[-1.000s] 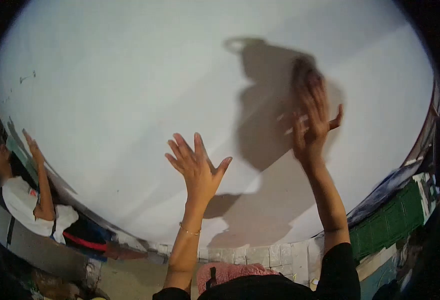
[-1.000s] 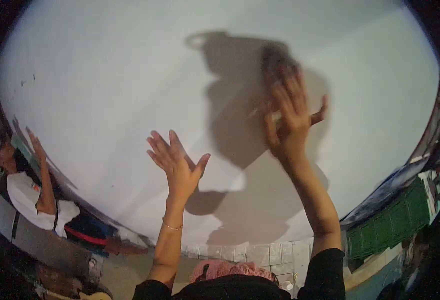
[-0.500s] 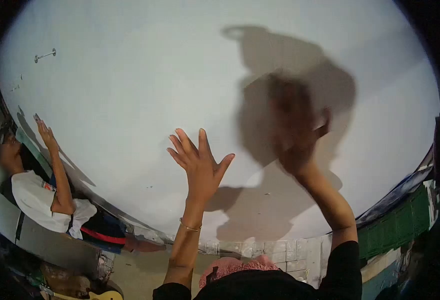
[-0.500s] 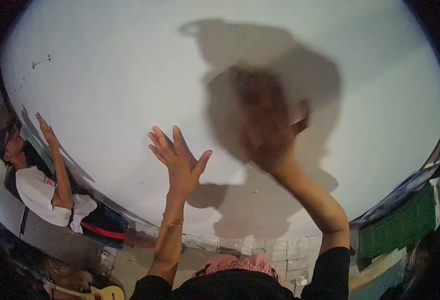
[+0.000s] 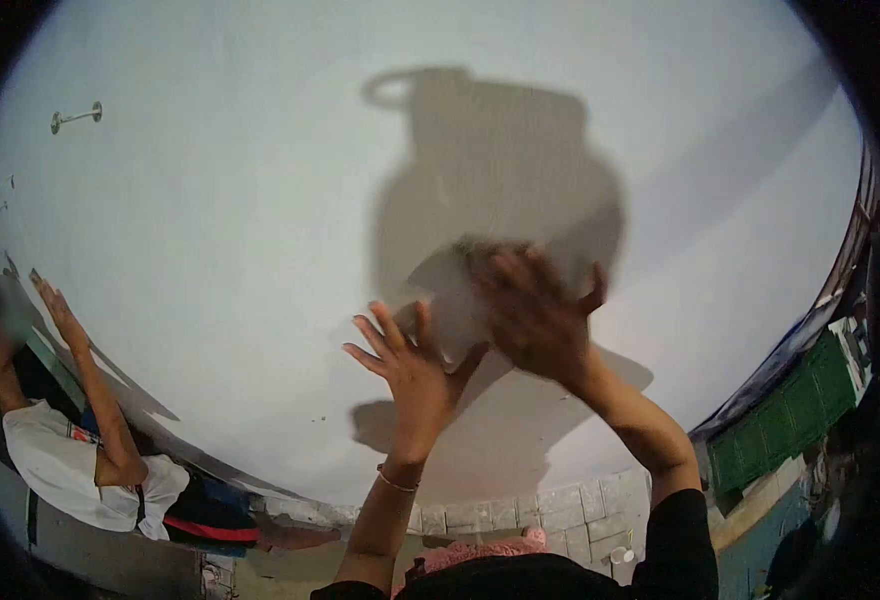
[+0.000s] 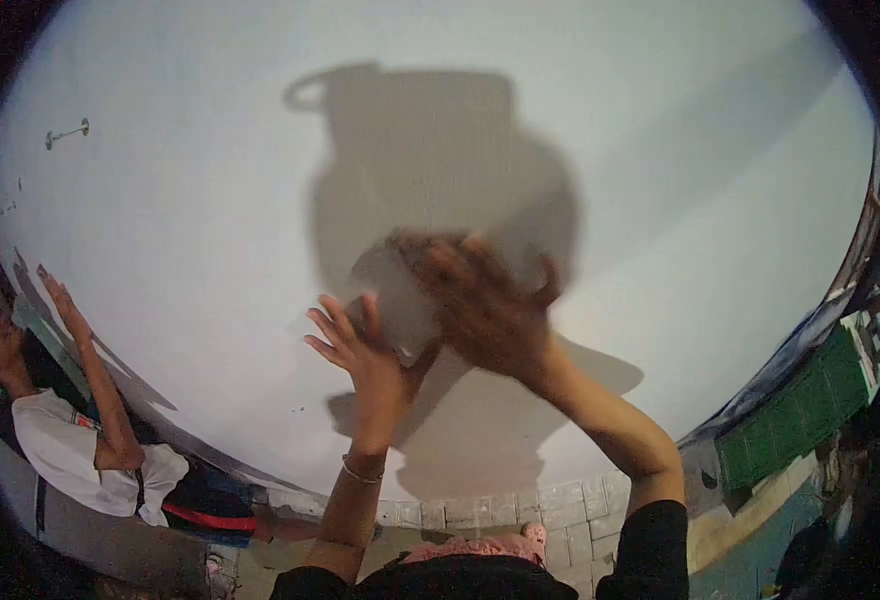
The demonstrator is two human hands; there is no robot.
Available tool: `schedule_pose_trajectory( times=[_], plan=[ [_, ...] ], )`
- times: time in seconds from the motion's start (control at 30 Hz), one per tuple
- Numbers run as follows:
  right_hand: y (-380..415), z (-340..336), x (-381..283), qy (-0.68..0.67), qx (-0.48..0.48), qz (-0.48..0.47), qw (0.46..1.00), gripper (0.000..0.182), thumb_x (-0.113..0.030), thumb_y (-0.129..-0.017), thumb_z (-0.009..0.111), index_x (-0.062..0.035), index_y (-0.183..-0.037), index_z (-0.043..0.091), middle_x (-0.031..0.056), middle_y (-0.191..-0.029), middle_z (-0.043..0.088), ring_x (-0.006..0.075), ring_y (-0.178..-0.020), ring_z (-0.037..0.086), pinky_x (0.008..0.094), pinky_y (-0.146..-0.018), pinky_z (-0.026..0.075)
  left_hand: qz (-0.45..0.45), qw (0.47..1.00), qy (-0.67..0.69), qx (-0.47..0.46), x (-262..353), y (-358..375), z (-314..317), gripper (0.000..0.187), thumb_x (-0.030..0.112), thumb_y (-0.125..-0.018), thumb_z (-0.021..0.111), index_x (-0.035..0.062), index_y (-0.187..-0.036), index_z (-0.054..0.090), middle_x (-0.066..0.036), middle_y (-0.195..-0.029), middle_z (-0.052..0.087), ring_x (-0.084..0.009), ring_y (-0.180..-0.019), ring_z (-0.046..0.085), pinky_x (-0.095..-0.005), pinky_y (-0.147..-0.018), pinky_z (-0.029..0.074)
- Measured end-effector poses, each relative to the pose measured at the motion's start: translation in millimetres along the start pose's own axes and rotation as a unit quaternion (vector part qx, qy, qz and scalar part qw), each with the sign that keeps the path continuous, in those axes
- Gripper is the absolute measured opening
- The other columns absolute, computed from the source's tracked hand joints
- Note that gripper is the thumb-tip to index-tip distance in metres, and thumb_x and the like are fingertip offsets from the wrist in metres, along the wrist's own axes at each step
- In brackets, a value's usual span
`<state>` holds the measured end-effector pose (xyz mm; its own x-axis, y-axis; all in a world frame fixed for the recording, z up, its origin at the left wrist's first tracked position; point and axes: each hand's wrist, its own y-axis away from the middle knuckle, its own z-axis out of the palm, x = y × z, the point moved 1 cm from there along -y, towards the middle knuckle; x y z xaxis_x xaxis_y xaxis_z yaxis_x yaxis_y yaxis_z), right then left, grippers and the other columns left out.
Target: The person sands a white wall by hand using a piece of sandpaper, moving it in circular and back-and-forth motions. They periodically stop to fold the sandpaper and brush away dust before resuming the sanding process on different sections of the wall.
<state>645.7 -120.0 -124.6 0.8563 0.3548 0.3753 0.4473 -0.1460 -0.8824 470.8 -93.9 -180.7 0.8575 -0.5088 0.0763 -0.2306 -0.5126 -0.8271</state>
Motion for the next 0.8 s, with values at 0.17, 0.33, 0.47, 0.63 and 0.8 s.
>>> schedule_pose_trajectory(
  times=[0.17, 0.33, 0.47, 0.63, 0.8],
  plan=[
    [-33.3, -17.3, 22.3, 0.012, 0.087, 0.224, 0.971, 0.051, -0.038, -0.085, 0.059, -0.0176, -0.132, 0.055, 0.0099, -0.151, 0.034, 0.0276, -0.142, 0.025, 0.0597, -0.107, -0.003, -0.053, 0.997, 0.027, 0.043, -35.9, -4.2, -14.6, 0.12, 0.069, -0.069, 0.068, 0.0063, -0.15, 0.006, -0.036, -0.148, -0.013, -0.0551, -0.135, -0.016, -0.0752, -0.097, -0.009],
    [-27.4, 9.8, -30.8, -0.04, -0.09, 0.026, 0.995, 0.052, -0.037, -0.079, 0.065, -0.0257, -0.129, 0.056, 0.0002, -0.149, 0.038, 0.0212, -0.139, 0.032, 0.0572, -0.109, -0.005, -0.031, 0.999, -0.033, 0.02, -47.1, 0.7, -21.1, 0.128, 0.063, -0.064, 0.076, 0.0018, -0.148, 0.002, -0.034, -0.149, -0.015, -0.0538, -0.136, -0.018, -0.073, -0.099, -0.01],
    [-63.8, -1.4, -2.6, 0.074, 0.028, 0.14, 0.987, 0.047, -0.032, -0.084, 0.062, -0.0149, -0.127, 0.058, 0.0077, -0.144, 0.044, 0.0276, -0.138, 0.033, 0.0548, -0.111, -0.01, -0.042, 0.999, 0.003, 0.031, -48.6, -1.5, -24.5, 0.122, 0.059, -0.065, 0.077, 0.004, -0.149, 0.007, -0.035, -0.149, -0.011, -0.0525, -0.137, -0.016, -0.0728, -0.1, -0.01],
    [-50.1, 20.5, -35.3, -0.019, -0.041, -0.031, 0.998, 0.038, -0.029, -0.08, 0.063, -0.0184, -0.116, 0.065, 0.0033, -0.142, 0.047, 0.0214, -0.135, 0.039, 0.0592, -0.109, -0.003, -0.004, 0.998, -0.007, 0.064, -53.5, 5.8, -17.8, 0.119, 0.06, -0.065, 0.077, 0.002, -0.148, 0.013, -0.035, -0.15, -0.009, -0.0504, -0.139, -0.014, -0.0723, -0.1, -0.009],
    [-86.0, 4.7, -33.6, -0.072, 0.044, 0.09, 0.992, 0.038, -0.021, -0.08, 0.064, -0.0153, -0.118, 0.064, 0.0016, -0.142, 0.047, 0.0206, -0.132, 0.042, 0.055, -0.111, 0.008, -0.076, 0.997, -0.002, -0.012, -50.3, 0.7, -27.4, 0.122, 0.057, -0.069, 0.075, -0.0005, -0.148, 0.002, -0.034, -0.151, -0.005, -0.0505, -0.139, -0.012, -0.0702, -0.101, -0.01]
  ],
)
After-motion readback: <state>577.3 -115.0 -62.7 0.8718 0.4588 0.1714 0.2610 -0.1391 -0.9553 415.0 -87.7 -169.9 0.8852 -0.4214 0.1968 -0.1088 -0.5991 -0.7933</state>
